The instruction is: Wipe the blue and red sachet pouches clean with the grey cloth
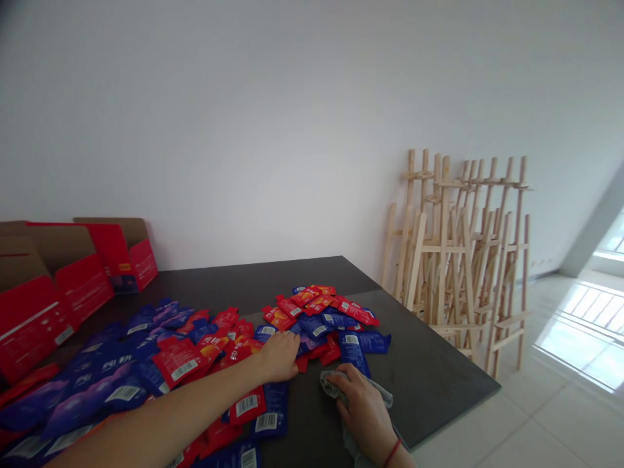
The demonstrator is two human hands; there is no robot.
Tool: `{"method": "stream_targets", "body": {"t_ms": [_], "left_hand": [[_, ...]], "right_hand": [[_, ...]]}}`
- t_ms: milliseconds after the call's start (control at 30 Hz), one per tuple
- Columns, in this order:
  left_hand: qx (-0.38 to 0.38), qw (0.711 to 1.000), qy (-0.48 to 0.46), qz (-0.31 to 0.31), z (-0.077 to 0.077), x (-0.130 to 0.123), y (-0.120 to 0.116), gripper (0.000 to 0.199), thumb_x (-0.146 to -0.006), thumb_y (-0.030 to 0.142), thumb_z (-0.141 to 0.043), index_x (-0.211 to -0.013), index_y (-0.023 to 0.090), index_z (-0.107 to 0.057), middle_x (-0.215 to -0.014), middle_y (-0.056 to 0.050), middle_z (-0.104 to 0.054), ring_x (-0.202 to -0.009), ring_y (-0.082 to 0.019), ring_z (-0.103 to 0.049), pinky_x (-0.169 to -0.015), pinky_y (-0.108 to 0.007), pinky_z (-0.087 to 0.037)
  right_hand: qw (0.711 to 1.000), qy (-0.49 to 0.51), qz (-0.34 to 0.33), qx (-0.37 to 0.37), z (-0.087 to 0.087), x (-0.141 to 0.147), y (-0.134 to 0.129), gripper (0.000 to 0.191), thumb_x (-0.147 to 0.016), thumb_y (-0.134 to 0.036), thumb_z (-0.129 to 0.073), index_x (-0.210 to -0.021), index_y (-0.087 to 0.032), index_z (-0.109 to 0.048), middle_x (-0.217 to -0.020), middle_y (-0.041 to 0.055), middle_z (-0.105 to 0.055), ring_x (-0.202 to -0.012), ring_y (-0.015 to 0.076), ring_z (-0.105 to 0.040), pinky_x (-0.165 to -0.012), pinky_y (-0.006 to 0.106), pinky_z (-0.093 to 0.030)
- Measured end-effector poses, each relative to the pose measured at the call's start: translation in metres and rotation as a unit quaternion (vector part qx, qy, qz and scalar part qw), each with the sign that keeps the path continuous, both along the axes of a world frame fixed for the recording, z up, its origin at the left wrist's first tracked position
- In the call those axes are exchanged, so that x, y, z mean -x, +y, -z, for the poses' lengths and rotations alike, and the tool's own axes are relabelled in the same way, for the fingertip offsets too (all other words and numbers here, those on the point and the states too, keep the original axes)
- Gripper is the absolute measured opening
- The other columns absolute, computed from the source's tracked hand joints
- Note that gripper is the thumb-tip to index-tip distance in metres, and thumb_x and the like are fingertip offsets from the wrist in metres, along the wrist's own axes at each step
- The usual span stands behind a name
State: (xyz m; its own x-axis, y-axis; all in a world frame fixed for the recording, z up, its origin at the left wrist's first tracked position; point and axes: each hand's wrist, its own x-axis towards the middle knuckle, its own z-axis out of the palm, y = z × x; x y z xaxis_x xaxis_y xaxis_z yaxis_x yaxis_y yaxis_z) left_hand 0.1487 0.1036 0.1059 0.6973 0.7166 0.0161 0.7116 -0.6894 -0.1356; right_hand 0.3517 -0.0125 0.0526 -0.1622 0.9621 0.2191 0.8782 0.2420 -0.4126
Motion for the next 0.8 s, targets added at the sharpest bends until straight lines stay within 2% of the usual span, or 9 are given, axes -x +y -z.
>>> {"method": "stream_targets", "body": {"t_ms": [67,167,267,400,500,567,633,700,800], "left_hand": [[-0.002,1.0,-0.005,-0.004,0.002,-0.005,0.002,0.031,-0.088,0.032,-0.066,-0.106,0.007,-0.068,-0.105,-0.02,-0.072,-0.098,-0.033,-0.069,-0.086,-0.044,-0.053],[-0.006,1.0,-0.006,0.003,0.002,-0.008,0.003,0.018,-0.093,0.02,-0.057,-0.099,0.008,-0.069,-0.099,-0.019,-0.073,-0.094,-0.031,-0.07,-0.08,-0.041,-0.054],[-0.011,1.0,-0.01,0.013,-0.005,-0.003,0.001,0.022,-0.092,0.005,-0.047,-0.097,0.009,-0.069,-0.095,-0.017,-0.073,-0.09,-0.029,-0.071,-0.076,-0.038,-0.054],[-0.018,0.999,-0.025,0.033,-0.011,0.015,-0.016,0.025,-0.094,0.004,-0.044,-0.098,0.011,-0.068,-0.096,-0.015,-0.073,-0.09,-0.028,-0.071,-0.079,-0.04,-0.055],[0.01,0.992,-0.071,0.108,0.002,0.023,-0.037,0.026,-0.096,0.007,-0.046,-0.103,0.016,-0.07,-0.103,-0.009,-0.074,-0.096,-0.023,-0.07,-0.088,-0.036,-0.053],[0.034,0.978,-0.111,0.173,0.017,0.019,-0.05,0.028,-0.097,0.007,-0.046,-0.106,0.019,-0.071,-0.107,-0.007,-0.073,-0.1,-0.02,-0.068,-0.091,-0.032,-0.051],[0.03,0.971,-0.127,0.199,0.03,0.012,-0.057,0.029,-0.098,0.007,-0.047,-0.108,0.019,-0.072,-0.112,-0.006,-0.072,-0.106,-0.019,-0.067,-0.097,-0.033,-0.049],[-0.013,0.979,-0.115,0.167,0.038,0.004,-0.062,0.029,-0.098,0.007,-0.047,-0.112,0.018,-0.071,-0.122,-0.009,-0.069,-0.116,-0.022,-0.063,-0.103,-0.038,-0.046],[-0.094,0.985,-0.103,0.101,0.047,0.001,-0.076,0.036,-0.1,0.01,-0.043,-0.128,0.013,-0.064,-0.136,-0.015,-0.062,-0.125,-0.026,-0.057,-0.105,-0.043,-0.044]], "right_hand": [[1.0,0.006,0.001,0.0,0.001,-0.001,0.0,0.053,-0.075,-0.008,-0.046,-0.119,-0.028,-0.068,-0.125,0.0051,-0.064,-0.113,0.0212,-0.063,-0.097,0.032,-0.048],[1.0,0.02,0.0,0.0,0.004,-0.003,0.0,0.053,-0.075,-0.009,-0.046,-0.12,-0.028,-0.068,-0.126,0.0046,-0.063,-0.112,0.0213,-0.063,-0.097,0.032,-0.048],[0.999,0.041,0.006,-0.002,0.006,-0.004,0.001,0.054,-0.076,-0.01,-0.046,-0.121,-0.029,-0.068,-0.127,0.0042,-0.063,-0.112,0.0213,-0.063,-0.097,0.032,-0.049],[0.997,0.075,0.015,-0.014,0.009,-0.006,0.002,0.051,-0.078,-0.013,-0.046,-0.121,-0.027,-0.069,-0.126,0.0054,-0.063,-0.111,0.021,-0.064,-0.097,0.032,-0.049],[0.996,0.089,0.015,-0.022,0.01,-0.007,0.003,0.05,-0.078,-0.013,-0.045,-0.12,-0.027,-0.069,-0.125,0.0057,-0.063,-0.111,0.0211,-0.064,-0.098,0.033,-0.049],[0.996,0.085,0.01,-0.023,0.01,-0.007,0.003,0.05,-0.078,-0.012,-0.045,-0.119,-0.027,-0.069,-0.124,0.0058,-0.063,-0.11,0.0212,-0.064,-0.097,0.034,-0.05],[0.997,0.071,0.0,-0.025,0.011,-0.007,0.004,0.049,-0.078,-0.012,-0.046,-0.119,-0.026,-0.069,-0.124,0.0061,-0.063,-0.109,0.0215,-0.064,-0.096,0.034,-0.049],[0.999,0.048,-0.008,-0.024,0.011,-0.006,0.004,0.048,-0.079,-0.012,-0.047,-0.119,-0.026,-0.069,-0.123,0.0065,-0.063,-0.11,0.0219,-0.063,-0.096,0.034,-0.049],[1.0,0.007,-0.008,-0.016,0.007,-0.003,0.005,0.048,-0.079,-0.01,-0.048,-0.118,-0.026,-0.07,-0.125,0.0069,-0.063,-0.113,0.0225,-0.062,-0.097,0.034,-0.048]]}}
